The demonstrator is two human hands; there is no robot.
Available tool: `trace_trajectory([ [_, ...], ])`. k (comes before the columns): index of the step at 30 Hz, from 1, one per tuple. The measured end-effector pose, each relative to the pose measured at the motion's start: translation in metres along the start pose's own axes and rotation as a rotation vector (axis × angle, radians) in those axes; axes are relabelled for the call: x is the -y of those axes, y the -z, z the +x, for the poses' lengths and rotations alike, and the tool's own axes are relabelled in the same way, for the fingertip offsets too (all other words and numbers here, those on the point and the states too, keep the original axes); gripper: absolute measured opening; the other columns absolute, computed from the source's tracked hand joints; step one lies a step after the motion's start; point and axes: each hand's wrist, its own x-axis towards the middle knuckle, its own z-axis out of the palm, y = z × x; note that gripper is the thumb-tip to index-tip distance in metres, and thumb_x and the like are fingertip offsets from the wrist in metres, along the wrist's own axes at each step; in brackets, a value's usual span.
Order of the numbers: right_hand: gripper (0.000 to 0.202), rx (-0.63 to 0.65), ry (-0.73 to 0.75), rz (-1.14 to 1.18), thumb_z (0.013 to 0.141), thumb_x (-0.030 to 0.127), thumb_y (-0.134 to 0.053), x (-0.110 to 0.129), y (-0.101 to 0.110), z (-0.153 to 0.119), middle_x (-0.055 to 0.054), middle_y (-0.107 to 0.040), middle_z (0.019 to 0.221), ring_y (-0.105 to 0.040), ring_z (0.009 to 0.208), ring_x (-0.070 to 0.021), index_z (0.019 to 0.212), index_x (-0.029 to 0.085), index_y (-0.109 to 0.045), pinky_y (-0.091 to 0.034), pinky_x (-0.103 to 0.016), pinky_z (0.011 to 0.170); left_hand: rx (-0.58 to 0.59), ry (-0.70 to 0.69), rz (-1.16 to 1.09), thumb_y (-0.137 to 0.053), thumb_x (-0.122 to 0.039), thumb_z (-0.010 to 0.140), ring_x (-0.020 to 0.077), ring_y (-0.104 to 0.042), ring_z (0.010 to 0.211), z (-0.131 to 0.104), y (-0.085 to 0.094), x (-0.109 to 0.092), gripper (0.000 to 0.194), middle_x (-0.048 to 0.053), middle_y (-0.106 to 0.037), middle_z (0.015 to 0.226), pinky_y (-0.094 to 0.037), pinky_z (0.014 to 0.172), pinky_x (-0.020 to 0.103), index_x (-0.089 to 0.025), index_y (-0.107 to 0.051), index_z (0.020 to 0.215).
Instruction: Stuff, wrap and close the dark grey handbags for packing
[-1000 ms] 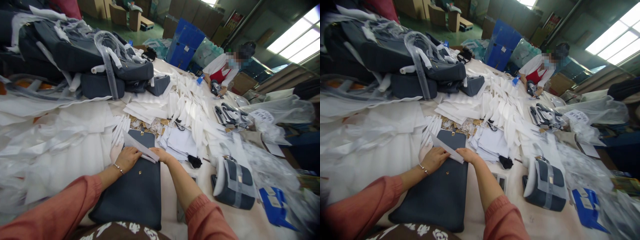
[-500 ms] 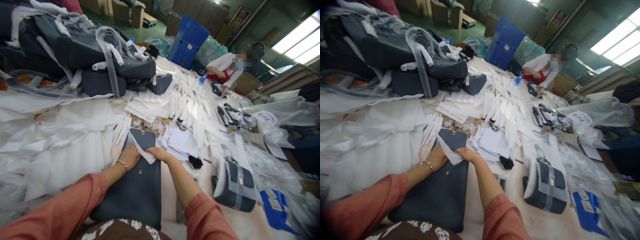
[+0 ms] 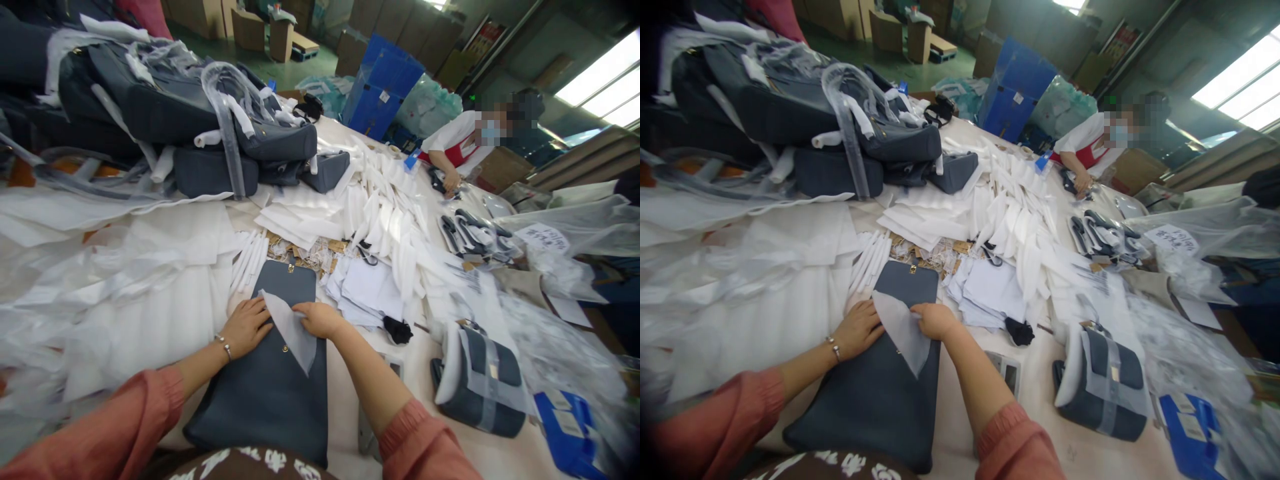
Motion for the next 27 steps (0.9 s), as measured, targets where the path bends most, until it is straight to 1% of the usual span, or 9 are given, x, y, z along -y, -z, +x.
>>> trace_trajectory([
  [2, 0.045, -0.021, 0.003, -0.038, 0.08, 0.019, -0.046, 0.004, -0.003, -0.005, -0.004, -0.06, 0.119, -0.057, 0.103, -0.022, 0.124, 0.026, -0.051, -0.041, -0.034, 0.091, -0.102, 0.132, -0.024, -0.049, -0.034, 0.085, 0.0248, -0.046, 0.114, -0.007, -0.002, 0.013, 0.036, 0.012, -0.053, 0.121, -0.037, 0.098, 0.042, -0.018, -0.051, 0.117],
  [4, 0.044, -0.035, 0.005, -0.051, 0.081, 0.019, -0.045, 0.007, -0.005, -0.009, -0.005, -0.06, 0.118, -0.057, 0.103, -0.0215, 0.124, 0.025, -0.05, -0.04, -0.033, 0.091, -0.218, 0.258, -0.042, -0.054, -0.037, 0.08, 0.0263, -0.043, 0.119, -0.006, -0.001, 0.025, 0.054, 0.015, -0.048, 0.126, -0.036, 0.1, 0.042, -0.015, -0.04, 0.128],
  [7, 0.045, -0.052, 0.011, -0.043, 0.082, 0.019, -0.044, 0.009, -0.008, -0.012, -0.006, -0.061, 0.115, -0.056, 0.103, -0.0215, 0.126, 0.025, -0.049, -0.039, -0.033, 0.091, -0.245, 0.234, -0.042, -0.061, -0.042, 0.074, 0.0285, -0.034, 0.128, 0.01, 0.013, 0.034, 0.078, 0.019, -0.035, 0.14, -0.032, 0.103, 0.044, -0.014, -0.026, 0.137],
  [9, 0.046, -0.075, 0.012, -0.014, 0.082, 0.018, -0.043, 0.008, -0.011, -0.013, -0.006, -0.061, 0.115, -0.056, 0.103, -0.0212, 0.127, 0.025, -0.047, -0.039, -0.033, 0.091, -0.123, 0.063, -0.039, -0.06, -0.042, 0.076, 0.0281, -0.032, 0.13, 0.024, 0.026, 0.034, 0.064, 0.014, -0.036, 0.142, -0.029, 0.104, 0.044, -0.021, -0.039, 0.132],
  [12, 0.044, -0.132, -0.033, 0.074, 0.085, 0.02, -0.04, 0.003, -0.018, -0.014, -0.006, -0.059, 0.119, -0.054, 0.107, -0.0202, 0.128, 0.023, -0.045, -0.038, -0.032, 0.092, 0.105, -0.21, -0.072, -0.053, -0.034, 0.082, 0.0246, -0.039, 0.126, 0.037, 0.038, 0.03, 0.021, 0.002, -0.057, 0.125, -0.029, 0.102, 0.043, -0.03, -0.065, 0.1],
  [14, 0.039, -0.153, -0.096, 0.154, 0.087, 0.023, -0.036, -0.002, -0.023, -0.012, -0.005, -0.06, 0.117, -0.055, 0.105, -0.0189, 0.125, 0.023, -0.047, -0.04, -0.03, 0.089, 0.177, -0.293, -0.112, -0.05, -0.03, 0.084, 0.0219, -0.047, 0.118, 0.035, 0.036, 0.029, 0.018, 0.0, -0.065, 0.114, -0.032, 0.1, 0.039, -0.029, -0.068, 0.088],
  [17, 0.032, -0.128, -0.182, 0.232, 0.088, 0.026, -0.035, -0.012, -0.028, -0.008, -0.003, -0.065, 0.103, -0.058, 0.095, -0.0177, 0.113, 0.023, -0.054, -0.042, -0.028, 0.081, 0.18, -0.305, -0.16, -0.047, -0.028, 0.086, 0.0186, -0.054, 0.109, 0.022, 0.024, 0.033, 0.022, 0.002, -0.066, 0.11, -0.037, 0.095, 0.035, -0.027, -0.067, 0.092],
  [20, 0.027, -0.101, -0.208, 0.241, 0.085, 0.028, -0.041, -0.022, -0.029, -0.003, -0.003, -0.066, 0.098, -0.059, 0.092, -0.0177, 0.103, 0.023, -0.059, -0.041, -0.027, 0.078, 0.148, -0.291, -0.157, -0.046, -0.028, 0.086, 0.0191, -0.053, 0.111, 0.009, 0.011, 0.04, 0.024, 0.003, -0.066, 0.112, -0.038, 0.095, 0.035, -0.027, -0.067, 0.097],
  [27, 0.026, -0.033, -0.198, 0.217, 0.082, 0.027, -0.045, -0.033, -0.023, -0.001, -0.001, -0.066, 0.089, -0.059, 0.079, -0.0154, 0.101, 0.023, -0.062, -0.042, -0.024, 0.066, 0.119, -0.31, -0.082, -0.052, -0.02, 0.079, 0.0235, -0.046, 0.12, -0.011, -0.003, 0.044, 0.03, 0.006, -0.061, 0.121, -0.039, 0.097, 0.041, -0.027, -0.066, 0.104],
])
